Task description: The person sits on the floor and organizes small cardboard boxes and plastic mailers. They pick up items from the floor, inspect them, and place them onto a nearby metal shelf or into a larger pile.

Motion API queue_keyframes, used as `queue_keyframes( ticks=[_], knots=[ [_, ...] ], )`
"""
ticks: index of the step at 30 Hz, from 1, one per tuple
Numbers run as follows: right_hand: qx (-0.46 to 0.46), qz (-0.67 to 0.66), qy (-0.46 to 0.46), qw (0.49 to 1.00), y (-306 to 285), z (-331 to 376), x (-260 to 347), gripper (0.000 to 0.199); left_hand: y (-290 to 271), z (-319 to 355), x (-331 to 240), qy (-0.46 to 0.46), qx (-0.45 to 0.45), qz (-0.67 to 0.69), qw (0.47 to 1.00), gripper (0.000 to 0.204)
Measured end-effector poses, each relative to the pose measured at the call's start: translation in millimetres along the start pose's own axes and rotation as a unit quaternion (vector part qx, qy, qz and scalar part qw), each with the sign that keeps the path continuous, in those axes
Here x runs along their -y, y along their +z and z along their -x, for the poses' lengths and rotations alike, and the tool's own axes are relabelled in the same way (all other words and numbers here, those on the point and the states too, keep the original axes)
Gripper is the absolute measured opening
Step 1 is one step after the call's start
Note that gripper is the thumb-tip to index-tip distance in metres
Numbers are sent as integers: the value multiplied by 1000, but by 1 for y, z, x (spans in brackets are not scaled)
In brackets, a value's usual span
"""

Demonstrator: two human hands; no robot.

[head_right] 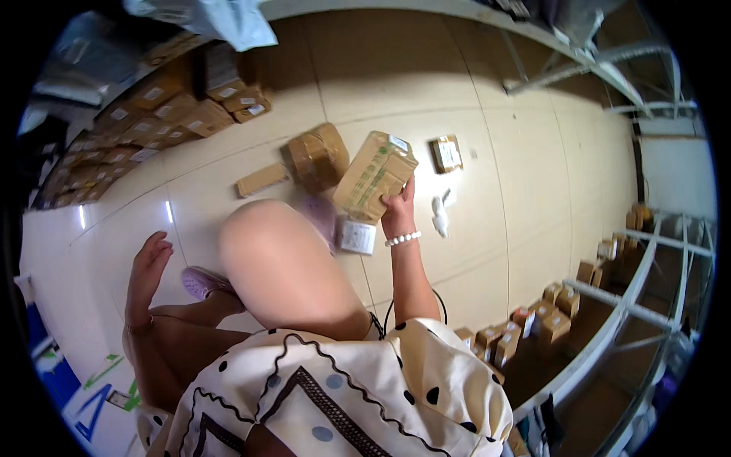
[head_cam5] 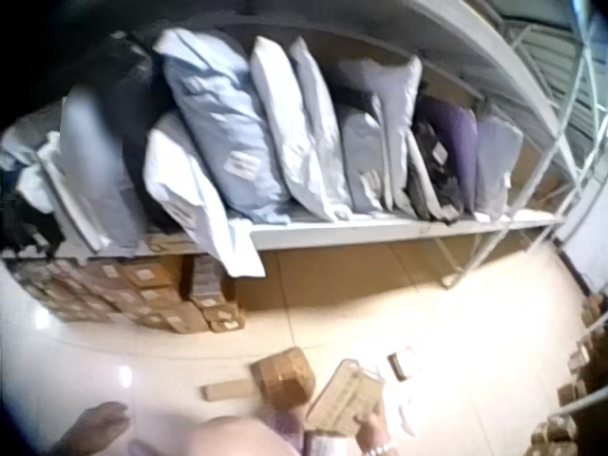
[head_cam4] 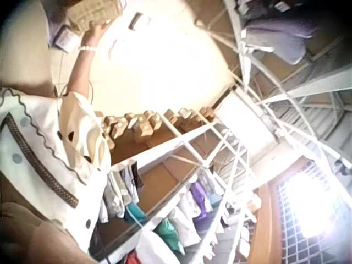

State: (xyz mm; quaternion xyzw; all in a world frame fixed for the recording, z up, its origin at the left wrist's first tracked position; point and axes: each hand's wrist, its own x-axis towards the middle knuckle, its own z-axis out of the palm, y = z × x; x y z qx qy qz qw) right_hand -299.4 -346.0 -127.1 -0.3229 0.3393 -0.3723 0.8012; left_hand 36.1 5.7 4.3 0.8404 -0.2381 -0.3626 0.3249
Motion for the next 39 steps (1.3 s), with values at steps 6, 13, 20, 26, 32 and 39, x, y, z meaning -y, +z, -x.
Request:
queue_keyframes(
  ticks=[6,13,20,26,32,39],
  knots=[
    [227,340,-127,904,110,-13,43,113,16,-7,-73,89,71,122,986,49],
    [362,391,-232,814,159,-12,63,110,27,-51,-149,-149,236,381,881,77],
    [433,547,-438,567,210,-3,75,83,39,-84,-149,-113,304,471,821,63],
    [202,385,-185,881,192,-16,30,70,65,-89,-138,-110,195,579,784,50],
    [180,72,221,956,186,-17,9,70,97,-98,-129,-57,19,561,826,53],
    [236,-143,317,907,203,-16,-21,71,106,-117,-105,-81,214,729,645,43]
  ],
)
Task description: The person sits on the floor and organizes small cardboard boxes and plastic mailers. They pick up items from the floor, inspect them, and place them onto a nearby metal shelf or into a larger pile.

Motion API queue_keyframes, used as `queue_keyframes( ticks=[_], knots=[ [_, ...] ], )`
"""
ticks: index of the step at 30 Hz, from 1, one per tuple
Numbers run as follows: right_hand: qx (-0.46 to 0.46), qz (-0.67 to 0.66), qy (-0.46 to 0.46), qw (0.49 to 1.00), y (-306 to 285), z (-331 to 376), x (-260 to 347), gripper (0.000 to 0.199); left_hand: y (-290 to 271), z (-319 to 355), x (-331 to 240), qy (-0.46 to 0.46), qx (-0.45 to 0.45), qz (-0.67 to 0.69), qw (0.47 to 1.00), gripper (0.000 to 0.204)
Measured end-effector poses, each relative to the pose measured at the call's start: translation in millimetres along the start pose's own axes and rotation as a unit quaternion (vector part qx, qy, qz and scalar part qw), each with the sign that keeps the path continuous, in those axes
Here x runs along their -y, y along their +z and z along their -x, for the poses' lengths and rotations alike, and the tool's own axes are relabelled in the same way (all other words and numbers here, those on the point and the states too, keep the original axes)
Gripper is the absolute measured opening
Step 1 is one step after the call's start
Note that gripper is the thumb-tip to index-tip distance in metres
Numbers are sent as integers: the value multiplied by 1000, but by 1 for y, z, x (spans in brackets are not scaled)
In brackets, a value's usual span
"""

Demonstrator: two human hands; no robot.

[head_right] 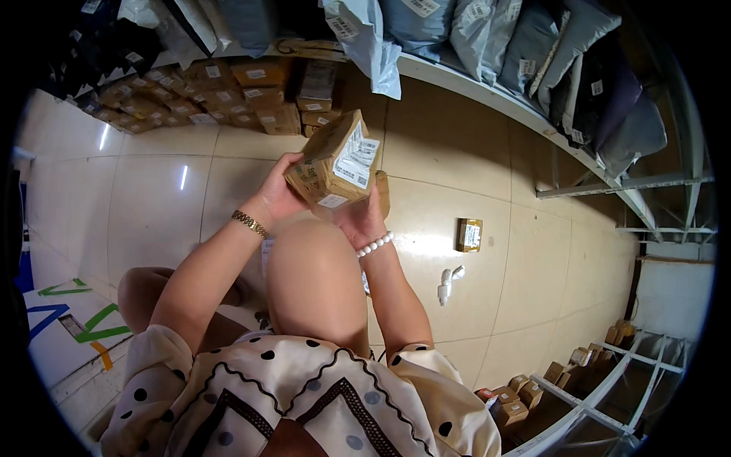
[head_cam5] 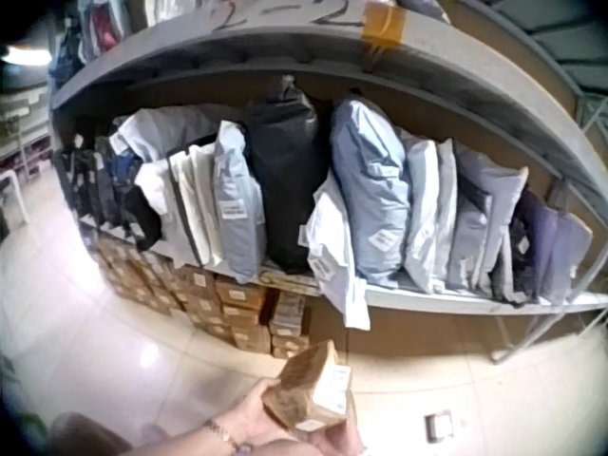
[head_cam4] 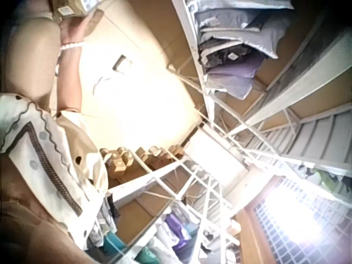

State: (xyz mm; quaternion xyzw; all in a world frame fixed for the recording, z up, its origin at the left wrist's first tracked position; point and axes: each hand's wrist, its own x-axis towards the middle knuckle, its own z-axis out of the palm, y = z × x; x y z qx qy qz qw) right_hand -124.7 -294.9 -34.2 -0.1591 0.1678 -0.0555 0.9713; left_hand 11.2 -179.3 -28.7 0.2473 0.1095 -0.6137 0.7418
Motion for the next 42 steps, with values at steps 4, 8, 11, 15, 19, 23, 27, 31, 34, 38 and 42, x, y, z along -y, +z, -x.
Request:
queue_keyframes(
  ticks=[4,8,11,15,19,23,27,31,34,38,42],
  knots=[
    [-36,9,-22,999,-26,-16,1,65,-26,-21,11,7,-37,-66,997,34],
    [-62,145,-93,983,-59,-27,3,56,-36,-31,14,122,-84,-291,945,33],
    [-70,171,-97,978,-60,-21,1,57,-5,-6,4,79,-84,-292,949,56],
    [-72,87,-40,993,-67,-19,2,57,20,6,6,115,-69,-371,919,75],
    [-108,99,-13,989,-55,-41,10,53,7,2,-13,40,-147,-423,893,61],
    [-135,179,-63,973,-50,-107,53,52,-34,27,-28,137,-156,-588,782,39],
    [-145,271,-73,949,-17,-181,86,48,-29,130,-59,169,-151,-660,716,35],
    [-180,310,-53,932,-8,-245,94,49,-57,191,-77,128,-206,-659,712,33],
    [-205,345,-65,914,-17,-281,90,51,-69,199,-79,132,-233,-637,723,33],
    [-167,331,-61,927,-10,-297,74,49,-37,186,-84,148,-206,-660,707,36],
    [-123,292,-71,946,-12,-297,74,47,-43,186,-81,143,-178,-697,680,38]
  ],
)
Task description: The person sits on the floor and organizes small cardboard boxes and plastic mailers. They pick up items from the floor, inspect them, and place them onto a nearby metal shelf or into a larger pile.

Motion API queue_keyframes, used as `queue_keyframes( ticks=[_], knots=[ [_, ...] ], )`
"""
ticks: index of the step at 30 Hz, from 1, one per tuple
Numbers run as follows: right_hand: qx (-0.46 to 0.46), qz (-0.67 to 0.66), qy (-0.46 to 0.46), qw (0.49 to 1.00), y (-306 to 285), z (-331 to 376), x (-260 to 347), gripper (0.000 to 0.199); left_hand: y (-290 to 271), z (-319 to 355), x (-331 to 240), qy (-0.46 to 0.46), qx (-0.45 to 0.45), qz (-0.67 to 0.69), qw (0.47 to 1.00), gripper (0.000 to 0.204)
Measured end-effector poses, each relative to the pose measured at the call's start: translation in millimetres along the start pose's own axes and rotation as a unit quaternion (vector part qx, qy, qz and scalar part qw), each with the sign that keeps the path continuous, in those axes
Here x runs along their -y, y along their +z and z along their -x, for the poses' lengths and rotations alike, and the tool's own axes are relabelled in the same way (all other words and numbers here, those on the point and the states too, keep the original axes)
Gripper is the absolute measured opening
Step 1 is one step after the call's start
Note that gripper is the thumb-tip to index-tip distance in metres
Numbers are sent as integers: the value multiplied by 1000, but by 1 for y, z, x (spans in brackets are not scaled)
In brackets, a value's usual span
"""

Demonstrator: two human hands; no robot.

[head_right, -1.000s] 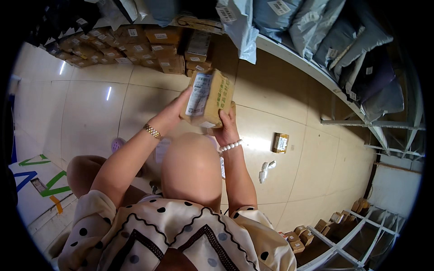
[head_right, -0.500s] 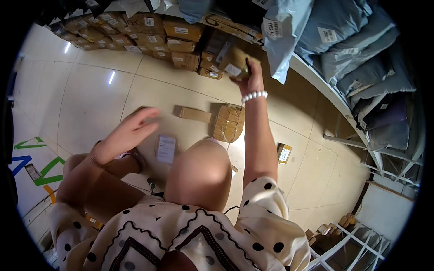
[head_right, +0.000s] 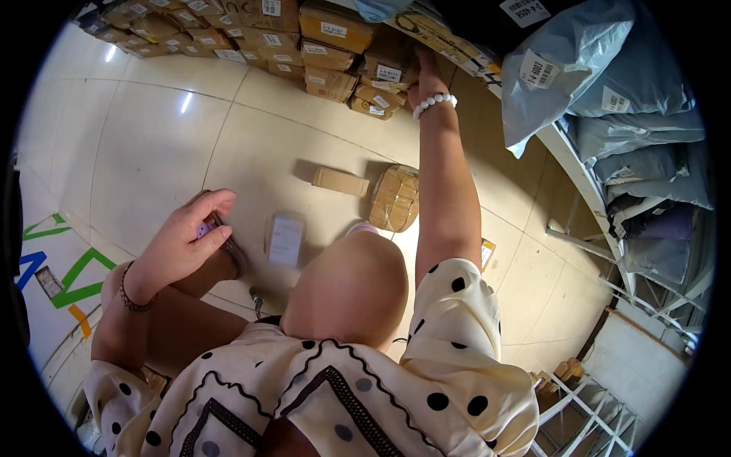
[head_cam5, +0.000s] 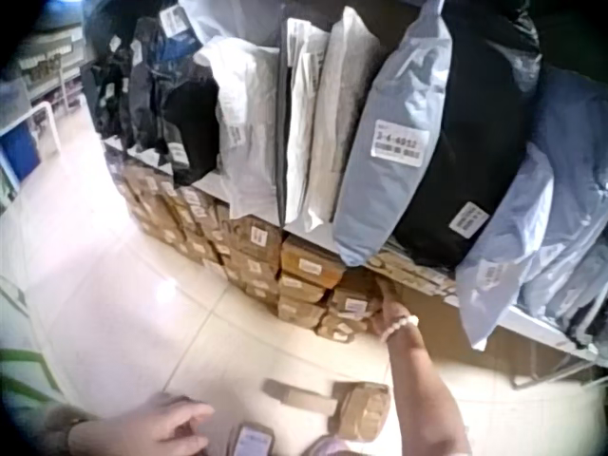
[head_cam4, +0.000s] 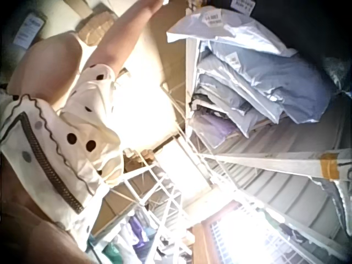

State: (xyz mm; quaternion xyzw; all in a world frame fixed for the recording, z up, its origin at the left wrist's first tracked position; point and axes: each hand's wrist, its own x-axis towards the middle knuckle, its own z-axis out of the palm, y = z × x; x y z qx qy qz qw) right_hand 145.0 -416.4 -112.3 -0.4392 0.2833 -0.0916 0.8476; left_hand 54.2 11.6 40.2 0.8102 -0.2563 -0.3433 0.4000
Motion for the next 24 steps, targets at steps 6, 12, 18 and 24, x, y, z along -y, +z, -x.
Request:
queue_keyframes(
  ticks=[6,12,18,24],
  knots=[
    [6,-78,20,997,7,16,5,51,0,0,5,15,7,-12,1000,37],
    [-22,45,19,999,-10,40,8,69,5,-5,5,13,-10,-16,1000,37],
    [-78,142,-32,986,-113,128,-52,79,13,-14,6,-10,6,-10,1000,38],
    [-306,119,-39,944,-217,271,-145,44,23,-17,27,-69,15,-10,997,35]
  ],
)
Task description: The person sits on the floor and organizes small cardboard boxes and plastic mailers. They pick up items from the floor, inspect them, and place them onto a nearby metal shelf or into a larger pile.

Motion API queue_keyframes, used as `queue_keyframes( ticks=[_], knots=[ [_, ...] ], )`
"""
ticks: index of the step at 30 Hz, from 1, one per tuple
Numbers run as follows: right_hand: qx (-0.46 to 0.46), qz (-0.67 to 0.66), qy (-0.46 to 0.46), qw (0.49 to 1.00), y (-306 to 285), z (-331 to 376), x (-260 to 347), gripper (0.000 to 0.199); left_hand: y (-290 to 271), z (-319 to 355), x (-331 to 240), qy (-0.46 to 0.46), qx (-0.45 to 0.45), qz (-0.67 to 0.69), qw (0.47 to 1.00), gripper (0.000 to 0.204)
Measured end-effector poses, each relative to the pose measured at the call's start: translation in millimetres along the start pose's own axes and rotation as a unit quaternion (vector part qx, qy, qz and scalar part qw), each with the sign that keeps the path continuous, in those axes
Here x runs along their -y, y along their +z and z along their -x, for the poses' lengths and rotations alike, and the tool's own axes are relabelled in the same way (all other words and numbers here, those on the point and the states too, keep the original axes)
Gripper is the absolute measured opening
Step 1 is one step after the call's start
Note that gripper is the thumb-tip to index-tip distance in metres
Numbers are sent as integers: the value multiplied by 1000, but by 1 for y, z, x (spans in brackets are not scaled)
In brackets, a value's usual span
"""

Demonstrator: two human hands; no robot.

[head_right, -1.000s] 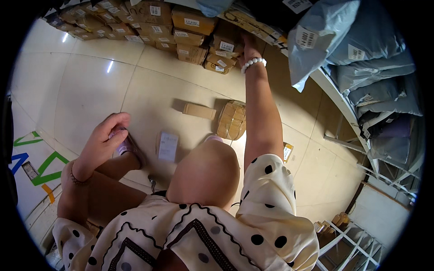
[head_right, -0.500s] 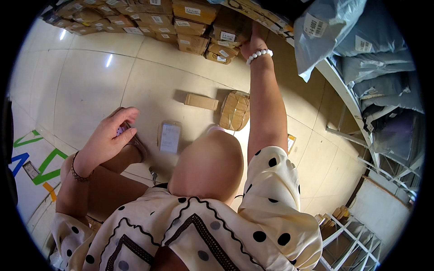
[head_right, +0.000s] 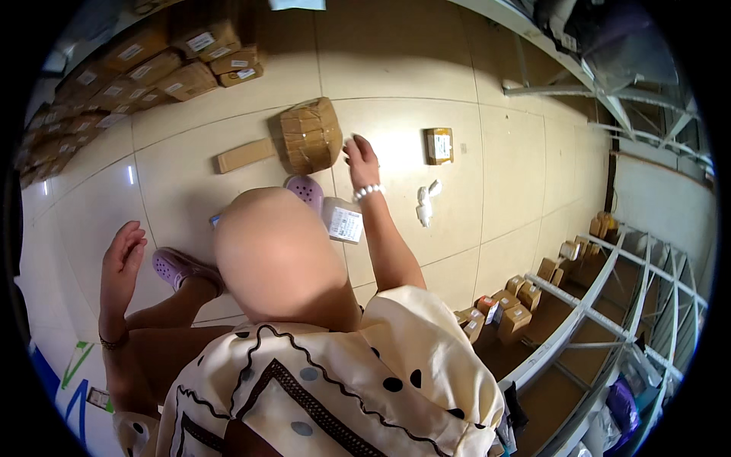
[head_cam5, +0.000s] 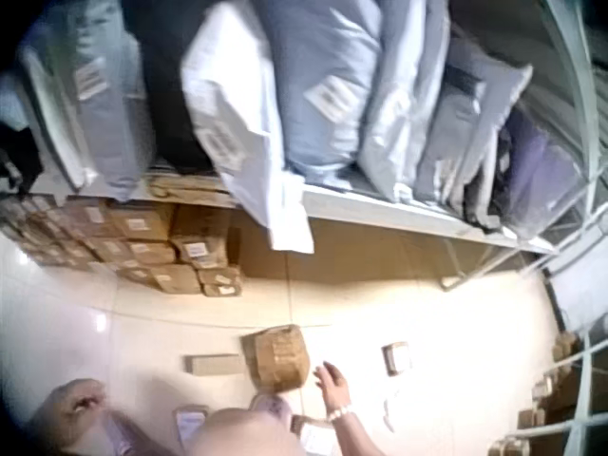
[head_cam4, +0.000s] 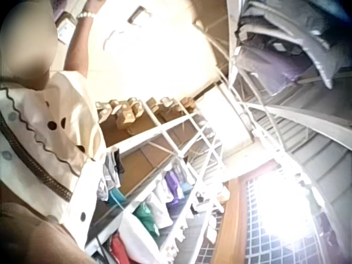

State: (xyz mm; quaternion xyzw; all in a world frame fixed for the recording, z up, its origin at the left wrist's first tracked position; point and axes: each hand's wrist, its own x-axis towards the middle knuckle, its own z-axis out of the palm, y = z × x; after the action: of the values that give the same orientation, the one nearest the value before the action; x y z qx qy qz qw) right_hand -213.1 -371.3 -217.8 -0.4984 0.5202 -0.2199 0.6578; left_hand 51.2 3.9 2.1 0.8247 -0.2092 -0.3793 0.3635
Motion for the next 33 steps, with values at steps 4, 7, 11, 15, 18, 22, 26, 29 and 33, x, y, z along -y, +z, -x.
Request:
queue_keyframes(
  ticks=[4,7,11,15,18,22,26,29,33],
  knots=[
    [-185,23,-4,982,-117,-2,-41,34,-1,-20,27,-35,-14,-79,996,32],
    [-223,167,-10,960,-167,14,-57,34,-2,-23,55,-73,-7,-58,996,33],
    [85,516,-150,839,-150,71,-60,71,10,-6,66,-102,22,-87,991,33],
    [224,686,-29,691,-78,120,-43,119,25,0,72,-58,74,-78,993,32],
    [144,673,-114,716,-73,111,-83,107,34,-2,55,-43,72,-61,995,31],
    [62,533,-1,844,-92,86,-73,84,33,9,30,-27,66,-67,995,31],
    [20,-29,299,954,-113,76,-15,69,33,16,26,-28,48,-49,997,31],
    [94,-207,247,942,-106,83,35,70,39,17,26,-11,43,-28,999,32],
    [150,-281,219,922,-90,84,68,77,43,25,17,15,50,7,999,33]
  ],
)
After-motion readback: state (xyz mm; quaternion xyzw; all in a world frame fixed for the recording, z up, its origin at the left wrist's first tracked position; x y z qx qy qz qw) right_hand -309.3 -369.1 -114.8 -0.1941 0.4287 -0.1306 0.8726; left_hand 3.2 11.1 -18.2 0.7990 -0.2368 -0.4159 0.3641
